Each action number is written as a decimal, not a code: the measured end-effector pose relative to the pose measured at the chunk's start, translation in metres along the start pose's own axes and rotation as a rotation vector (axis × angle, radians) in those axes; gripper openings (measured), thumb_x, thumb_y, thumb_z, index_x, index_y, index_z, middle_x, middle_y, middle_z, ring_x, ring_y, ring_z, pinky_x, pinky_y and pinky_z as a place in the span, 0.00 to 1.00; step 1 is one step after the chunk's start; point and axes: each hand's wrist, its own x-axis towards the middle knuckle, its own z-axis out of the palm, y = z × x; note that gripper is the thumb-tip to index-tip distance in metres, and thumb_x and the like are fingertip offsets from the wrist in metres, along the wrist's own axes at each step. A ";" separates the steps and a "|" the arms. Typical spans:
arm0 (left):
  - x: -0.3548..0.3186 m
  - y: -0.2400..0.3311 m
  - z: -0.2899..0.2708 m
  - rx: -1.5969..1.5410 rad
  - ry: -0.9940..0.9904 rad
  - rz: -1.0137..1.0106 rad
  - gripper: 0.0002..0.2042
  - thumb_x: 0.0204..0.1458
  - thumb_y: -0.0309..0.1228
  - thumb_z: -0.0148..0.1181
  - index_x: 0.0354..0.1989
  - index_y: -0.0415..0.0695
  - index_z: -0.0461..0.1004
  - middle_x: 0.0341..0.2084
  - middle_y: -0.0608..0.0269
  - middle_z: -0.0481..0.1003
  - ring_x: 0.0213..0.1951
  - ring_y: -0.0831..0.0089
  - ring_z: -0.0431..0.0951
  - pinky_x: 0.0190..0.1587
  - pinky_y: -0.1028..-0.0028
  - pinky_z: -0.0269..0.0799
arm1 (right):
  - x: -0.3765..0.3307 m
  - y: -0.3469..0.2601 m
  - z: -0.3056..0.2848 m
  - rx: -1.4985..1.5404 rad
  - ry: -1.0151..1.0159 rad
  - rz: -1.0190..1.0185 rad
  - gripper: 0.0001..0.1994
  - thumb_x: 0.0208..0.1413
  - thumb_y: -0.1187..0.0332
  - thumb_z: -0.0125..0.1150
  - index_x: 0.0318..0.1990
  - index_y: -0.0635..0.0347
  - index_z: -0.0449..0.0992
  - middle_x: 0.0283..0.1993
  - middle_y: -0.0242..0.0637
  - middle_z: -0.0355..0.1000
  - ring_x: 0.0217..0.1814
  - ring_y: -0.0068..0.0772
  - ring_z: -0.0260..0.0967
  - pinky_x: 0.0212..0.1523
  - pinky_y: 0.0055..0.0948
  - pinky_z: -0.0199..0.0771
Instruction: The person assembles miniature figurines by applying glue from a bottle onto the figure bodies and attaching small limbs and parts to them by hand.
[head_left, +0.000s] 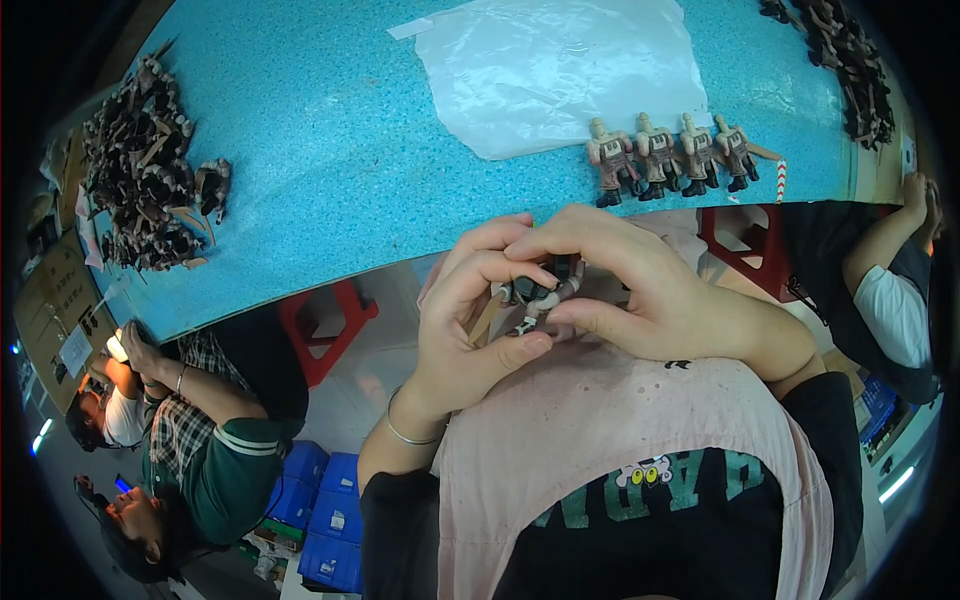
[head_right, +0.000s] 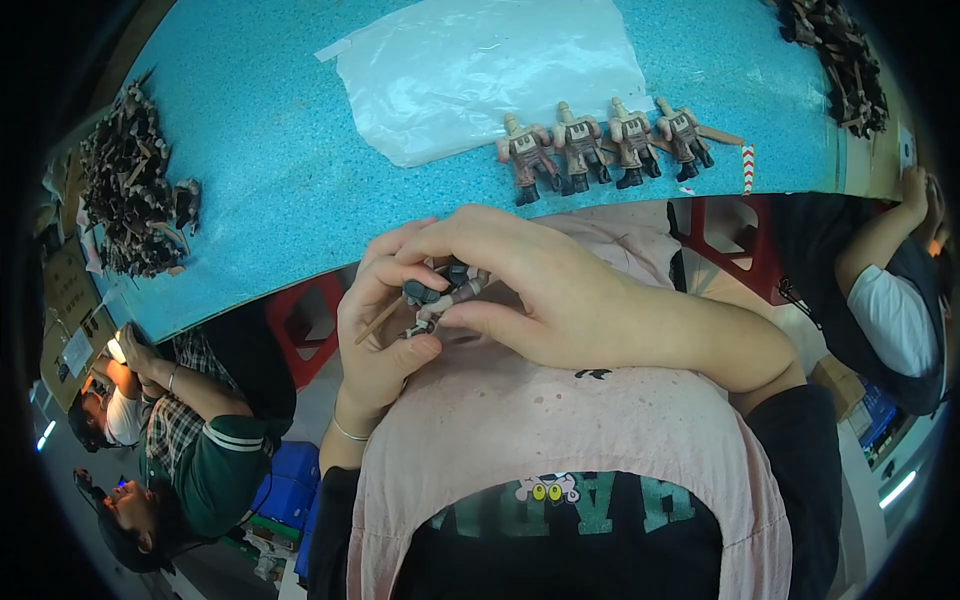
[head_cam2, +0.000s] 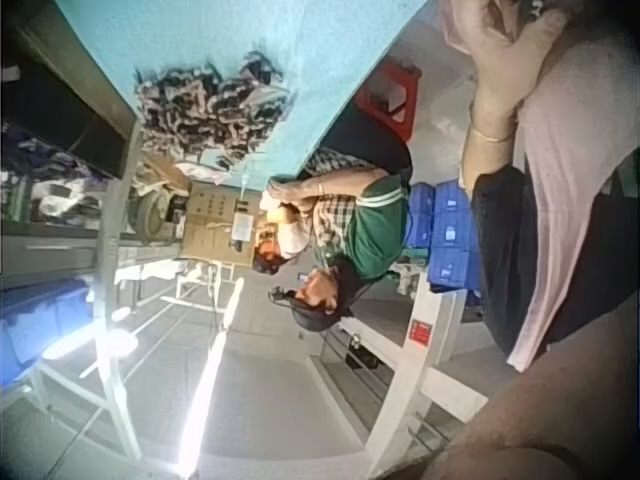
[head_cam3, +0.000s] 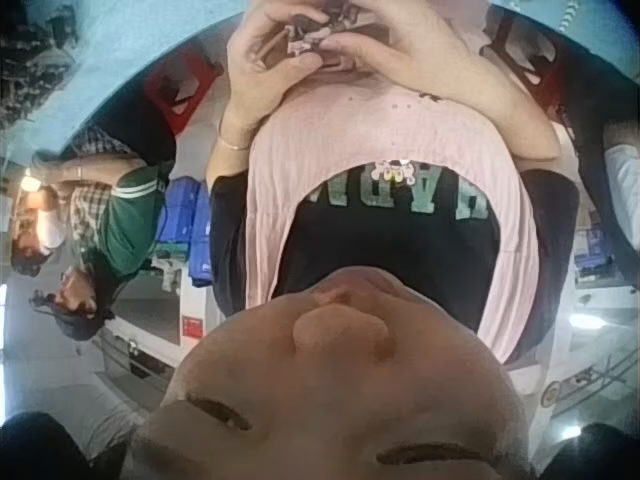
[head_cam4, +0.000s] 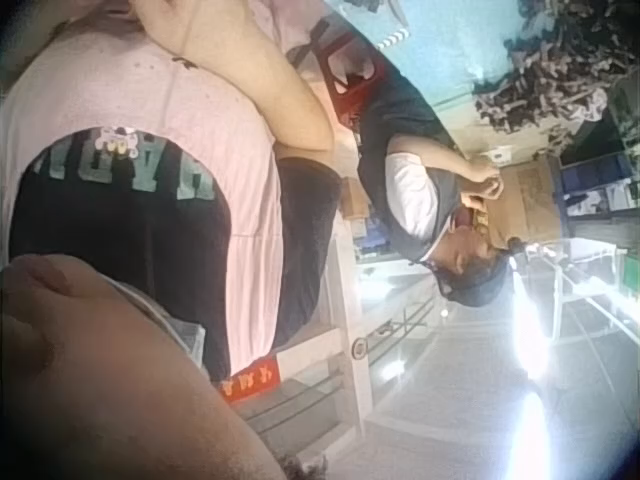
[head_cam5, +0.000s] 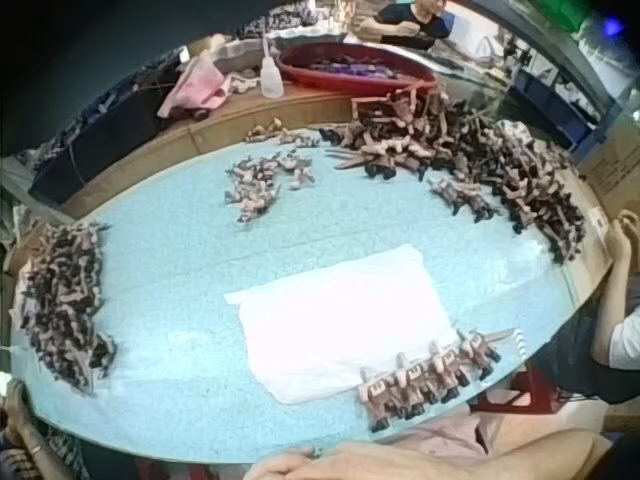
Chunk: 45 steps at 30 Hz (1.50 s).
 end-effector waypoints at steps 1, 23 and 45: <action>0.001 -0.001 0.000 0.048 0.003 0.062 0.17 0.40 0.33 0.69 0.38 0.40 0.74 0.49 0.54 0.65 0.57 0.59 0.63 0.57 0.64 0.59 | 0.000 0.000 0.000 0.000 -0.002 -0.002 0.23 0.46 0.75 0.61 0.53 0.62 0.67 0.45 0.40 0.67 0.46 0.38 0.66 0.46 0.32 0.65; 0.016 0.007 -0.003 0.023 0.018 0.176 0.16 0.45 0.36 0.66 0.38 0.38 0.73 0.44 0.56 0.67 0.58 0.57 0.60 0.59 0.62 0.55 | 0.016 -0.004 -0.005 0.013 0.052 0.017 0.15 0.51 0.73 0.59 0.48 0.62 0.72 0.37 0.38 0.68 0.39 0.37 0.65 0.42 0.32 0.64; 0.009 0.036 -0.037 -0.061 0.214 0.326 0.16 0.43 0.35 0.67 0.38 0.39 0.73 0.45 0.56 0.66 0.59 0.58 0.58 0.58 0.62 0.53 | 0.199 0.035 -0.182 -1.359 0.284 -0.440 0.12 0.46 0.80 0.55 0.38 0.56 0.75 0.48 0.38 0.67 0.50 0.45 0.65 0.49 0.39 0.66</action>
